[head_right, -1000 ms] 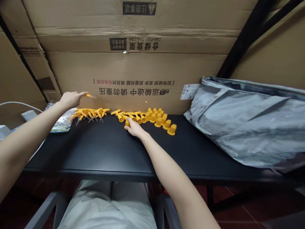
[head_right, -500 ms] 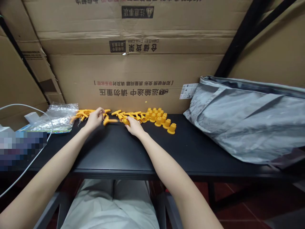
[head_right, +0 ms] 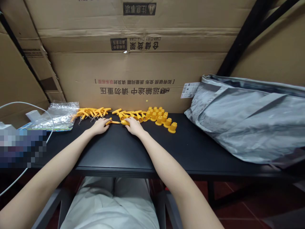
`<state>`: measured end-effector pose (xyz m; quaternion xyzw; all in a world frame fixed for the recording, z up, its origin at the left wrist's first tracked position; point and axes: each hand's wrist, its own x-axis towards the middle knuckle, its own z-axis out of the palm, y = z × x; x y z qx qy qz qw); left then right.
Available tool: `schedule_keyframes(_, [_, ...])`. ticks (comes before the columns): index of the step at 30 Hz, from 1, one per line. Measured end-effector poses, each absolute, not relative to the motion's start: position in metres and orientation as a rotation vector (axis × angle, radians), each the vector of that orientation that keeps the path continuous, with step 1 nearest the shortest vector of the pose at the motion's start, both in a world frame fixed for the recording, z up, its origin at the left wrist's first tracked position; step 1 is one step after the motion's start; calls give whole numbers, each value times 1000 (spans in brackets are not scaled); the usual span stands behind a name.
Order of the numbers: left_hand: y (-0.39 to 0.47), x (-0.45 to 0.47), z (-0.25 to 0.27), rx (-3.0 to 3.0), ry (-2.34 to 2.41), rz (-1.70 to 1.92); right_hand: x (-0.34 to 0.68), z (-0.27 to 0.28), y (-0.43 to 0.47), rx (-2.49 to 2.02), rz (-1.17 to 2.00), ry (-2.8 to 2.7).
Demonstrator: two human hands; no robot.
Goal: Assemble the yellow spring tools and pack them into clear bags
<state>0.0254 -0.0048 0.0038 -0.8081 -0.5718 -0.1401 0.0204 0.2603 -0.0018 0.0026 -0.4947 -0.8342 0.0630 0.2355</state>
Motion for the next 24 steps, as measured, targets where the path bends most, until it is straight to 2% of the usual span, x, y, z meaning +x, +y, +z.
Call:
schedule_keyframes(6, [-9,32,7,-2492,-1808,-358,264,8,-6,-1595,57,-2281])
schedule_keyframes(17, [-16,34,15,-2503,-1916,-354,263,6,-6,-1590,-50,-2319])
schedule_keyframes(24, [-16,32,13,-2582,-1808,-411,258,8,-8,-1206,62,-2449])
